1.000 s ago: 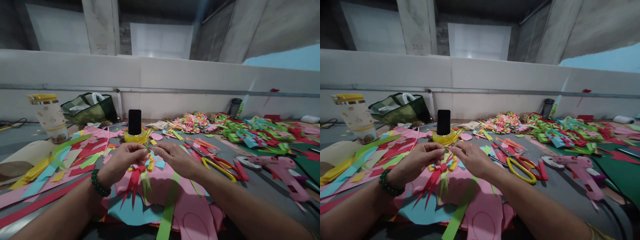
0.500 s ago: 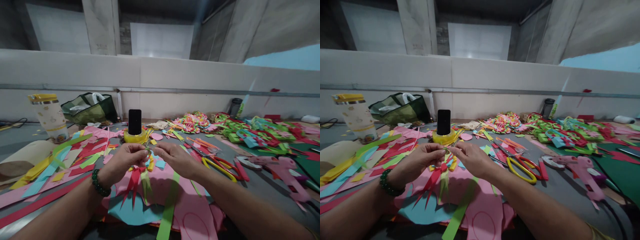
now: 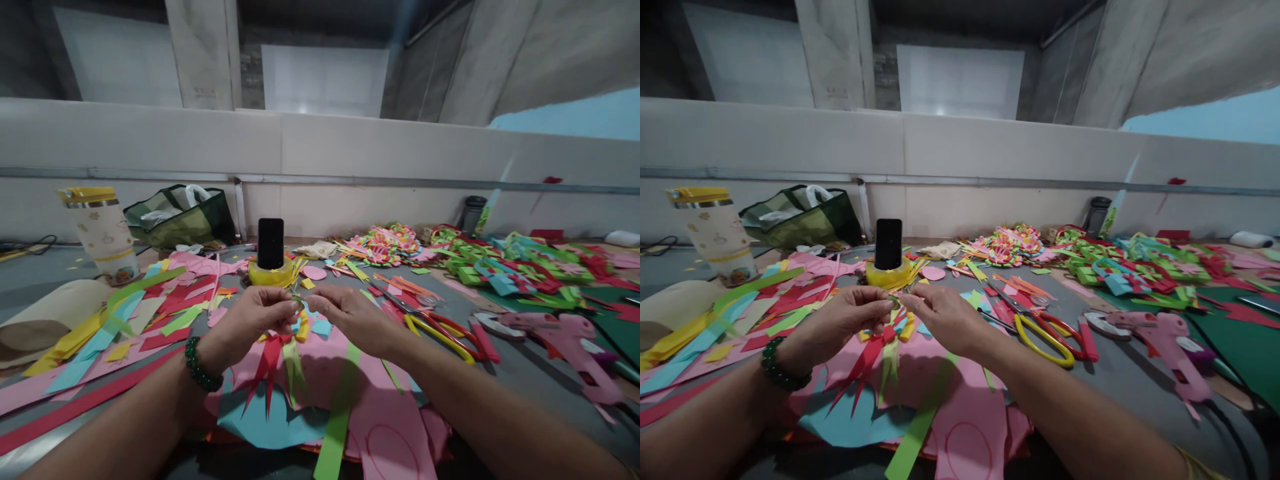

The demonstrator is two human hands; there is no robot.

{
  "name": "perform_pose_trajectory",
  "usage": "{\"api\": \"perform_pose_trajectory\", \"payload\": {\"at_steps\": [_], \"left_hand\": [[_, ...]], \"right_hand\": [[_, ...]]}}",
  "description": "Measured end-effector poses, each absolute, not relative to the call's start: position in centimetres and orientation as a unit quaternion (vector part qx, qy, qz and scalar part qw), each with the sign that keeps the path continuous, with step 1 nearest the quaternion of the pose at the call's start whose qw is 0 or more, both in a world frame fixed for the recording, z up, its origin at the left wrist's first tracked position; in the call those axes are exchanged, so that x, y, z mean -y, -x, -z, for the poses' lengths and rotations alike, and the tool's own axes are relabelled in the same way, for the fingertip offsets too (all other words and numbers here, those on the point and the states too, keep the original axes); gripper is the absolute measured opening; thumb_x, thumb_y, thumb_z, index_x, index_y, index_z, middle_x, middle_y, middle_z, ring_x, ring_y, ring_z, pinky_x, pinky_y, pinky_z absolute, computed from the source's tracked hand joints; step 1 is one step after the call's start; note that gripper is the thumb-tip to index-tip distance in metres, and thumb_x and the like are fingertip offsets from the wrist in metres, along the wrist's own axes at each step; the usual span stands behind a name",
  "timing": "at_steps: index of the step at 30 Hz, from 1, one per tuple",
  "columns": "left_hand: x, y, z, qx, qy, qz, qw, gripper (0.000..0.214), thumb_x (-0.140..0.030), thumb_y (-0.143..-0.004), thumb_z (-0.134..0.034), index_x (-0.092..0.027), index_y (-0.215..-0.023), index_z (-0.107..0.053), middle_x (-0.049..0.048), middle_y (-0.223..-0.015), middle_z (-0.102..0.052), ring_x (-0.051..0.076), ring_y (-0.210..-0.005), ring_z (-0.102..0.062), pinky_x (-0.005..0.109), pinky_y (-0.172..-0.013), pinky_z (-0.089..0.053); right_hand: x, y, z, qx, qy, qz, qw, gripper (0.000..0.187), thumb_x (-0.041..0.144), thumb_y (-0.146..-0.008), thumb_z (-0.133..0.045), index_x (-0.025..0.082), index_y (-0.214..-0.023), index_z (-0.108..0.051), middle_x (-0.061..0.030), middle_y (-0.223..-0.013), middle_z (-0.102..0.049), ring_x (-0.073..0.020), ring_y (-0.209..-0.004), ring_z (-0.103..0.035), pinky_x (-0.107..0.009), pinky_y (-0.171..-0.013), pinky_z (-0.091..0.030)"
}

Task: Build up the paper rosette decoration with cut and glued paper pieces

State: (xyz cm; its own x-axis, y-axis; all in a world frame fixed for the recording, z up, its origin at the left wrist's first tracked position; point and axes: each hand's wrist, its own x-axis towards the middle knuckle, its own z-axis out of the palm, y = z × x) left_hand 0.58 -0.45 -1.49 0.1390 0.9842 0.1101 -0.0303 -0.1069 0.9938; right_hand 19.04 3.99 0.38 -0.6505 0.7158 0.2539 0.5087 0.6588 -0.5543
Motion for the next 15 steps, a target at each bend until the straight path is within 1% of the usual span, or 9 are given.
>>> {"api": "perform_pose_trajectory", "payload": {"at_steps": [4,7,9,11,13,15], "left_hand": [[0.52,-0.42,1.41,-0.43,-0.562,-0.487,0.513,0.025,-0.036,-0.067,-0.073,-0.013,-0.064,-0.064,-0.0017,-0.058,-0.056,0.008,-0.051,-0.05,0.021,-0.053,-0.042],[0.49,-0.24,1.47,-0.429,-0.569,-0.478,0.513,0.024,-0.035,-0.068,-0.074,-0.013,-0.067,-0.064,-0.0025,-0.059,-0.056,0.007,-0.051,-0.05,0.021,-0.053,-0.041],[0.43,-0.12,1.62,-0.424,-0.569,-0.478,0.518,0.023,-0.035,-0.069,-0.074,-0.014,-0.069,-0.065,-0.0023,-0.061,-0.058,0.007,-0.052,-0.051,0.02,-0.054,-0.042],[0.36,-0.04,1.81,-0.411,-0.564,-0.478,0.533,0.023,-0.036,-0.072,-0.072,-0.014,-0.073,-0.066,-0.0008,-0.066,-0.062,0.008,-0.055,-0.054,0.02,-0.056,-0.044],[0.36,-0.01,1.94,-0.405,-0.548,-0.477,0.556,0.024,-0.037,-0.073,-0.072,-0.014,-0.076,-0.067,0.0013,-0.072,-0.065,0.008,-0.059,-0.058,0.02,-0.059,-0.045],[0.45,-0.03,1.92,-0.402,-0.525,-0.477,0.58,0.024,-0.036,-0.072,-0.074,-0.014,-0.077,-0.068,0.0024,-0.073,-0.066,0.009,-0.06,-0.06,0.02,-0.059,-0.047]], "right_hand": [[-3.93,-19.11,-0.39,0.883,0.338,-0.225,0.233,0.042,0.052,-0.093,-0.037,0.018,-0.077,-0.056,0.0021,-0.067,-0.048,-0.0118,-0.063,-0.043,-0.026,-0.055,-0.028],[-3.98,-19.16,-0.55,0.88,0.336,-0.231,0.243,0.04,0.05,-0.093,-0.038,0.018,-0.073,-0.052,0.0025,-0.065,-0.045,-0.0113,-0.061,-0.041,-0.026,-0.055,-0.028],[-4.13,-19.17,-0.73,0.87,0.334,-0.236,0.275,0.038,0.047,-0.094,-0.037,0.018,-0.072,-0.05,0.0029,-0.065,-0.043,-0.0112,-0.06,-0.039,-0.026,-0.055,-0.029],[-4.28,-19.15,-0.85,0.854,0.324,-0.254,0.319,0.038,0.048,-0.093,-0.037,0.019,-0.073,-0.049,0.0029,-0.066,-0.04,-0.0113,-0.061,-0.037,-0.026,-0.055,-0.029],[-4.37,-19.08,-0.82,0.837,0.31,-0.287,0.347,0.037,0.052,-0.09,-0.043,0.019,-0.075,-0.049,0.003,-0.067,-0.039,-0.011,-0.06,-0.036,-0.025,-0.054,-0.03],[-4.31,-19.02,-0.63,0.827,0.303,-0.31,0.359,0.032,0.049,-0.084,-0.054,0.019,-0.077,-0.051,0.0037,-0.065,-0.039,-0.0103,-0.058,-0.036,-0.024,-0.052,-0.03]]}}
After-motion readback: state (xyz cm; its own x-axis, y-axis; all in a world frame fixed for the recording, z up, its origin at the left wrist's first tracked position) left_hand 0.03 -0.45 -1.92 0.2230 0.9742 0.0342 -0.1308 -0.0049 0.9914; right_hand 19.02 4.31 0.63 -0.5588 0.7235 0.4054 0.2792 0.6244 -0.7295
